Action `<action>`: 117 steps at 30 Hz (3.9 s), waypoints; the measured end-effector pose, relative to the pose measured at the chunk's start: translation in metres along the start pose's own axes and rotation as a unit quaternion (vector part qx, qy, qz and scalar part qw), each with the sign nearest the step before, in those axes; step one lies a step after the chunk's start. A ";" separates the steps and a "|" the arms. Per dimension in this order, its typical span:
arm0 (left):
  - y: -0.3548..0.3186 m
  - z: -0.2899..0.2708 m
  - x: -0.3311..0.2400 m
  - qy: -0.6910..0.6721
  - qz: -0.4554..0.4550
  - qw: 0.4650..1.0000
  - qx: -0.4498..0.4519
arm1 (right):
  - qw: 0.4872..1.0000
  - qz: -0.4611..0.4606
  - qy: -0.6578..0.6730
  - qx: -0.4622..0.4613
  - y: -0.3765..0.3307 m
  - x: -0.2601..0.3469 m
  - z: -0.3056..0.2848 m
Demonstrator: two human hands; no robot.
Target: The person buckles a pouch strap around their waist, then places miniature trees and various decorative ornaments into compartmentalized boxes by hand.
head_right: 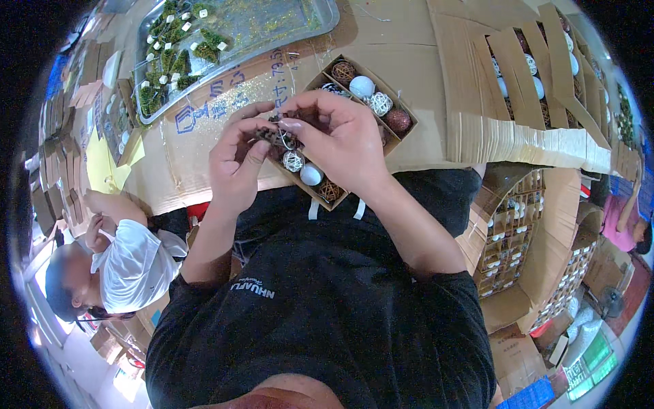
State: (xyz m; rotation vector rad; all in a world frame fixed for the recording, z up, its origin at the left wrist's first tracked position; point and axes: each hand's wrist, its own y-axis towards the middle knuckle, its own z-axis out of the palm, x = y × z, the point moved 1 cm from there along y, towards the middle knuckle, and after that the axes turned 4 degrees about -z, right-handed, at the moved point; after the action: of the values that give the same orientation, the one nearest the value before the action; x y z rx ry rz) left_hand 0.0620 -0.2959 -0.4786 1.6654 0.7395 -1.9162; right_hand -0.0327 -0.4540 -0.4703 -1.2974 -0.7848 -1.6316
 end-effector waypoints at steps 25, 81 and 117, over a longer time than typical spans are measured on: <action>-0.007 -0.011 0.001 0.133 0.003 0.991 0.016 | 0.930 -0.186 -0.295 0.121 0.006 0.019 -0.026; -0.012 -0.002 0.002 -0.041 -0.001 0.999 0.015 | 0.974 -0.085 -0.206 0.050 -0.027 -0.007 -0.014; 0.006 0.011 0.024 -0.096 -0.140 0.985 -0.025 | 0.968 0.038 -0.250 0.011 0.000 -0.018 -0.014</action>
State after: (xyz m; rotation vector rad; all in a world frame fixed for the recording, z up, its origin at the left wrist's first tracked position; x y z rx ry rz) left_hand 0.0555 -0.3082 -0.5015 1.3805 0.9764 -2.1939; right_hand -0.0370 -0.4620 -0.4913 -1.7296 -1.0310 -1.2401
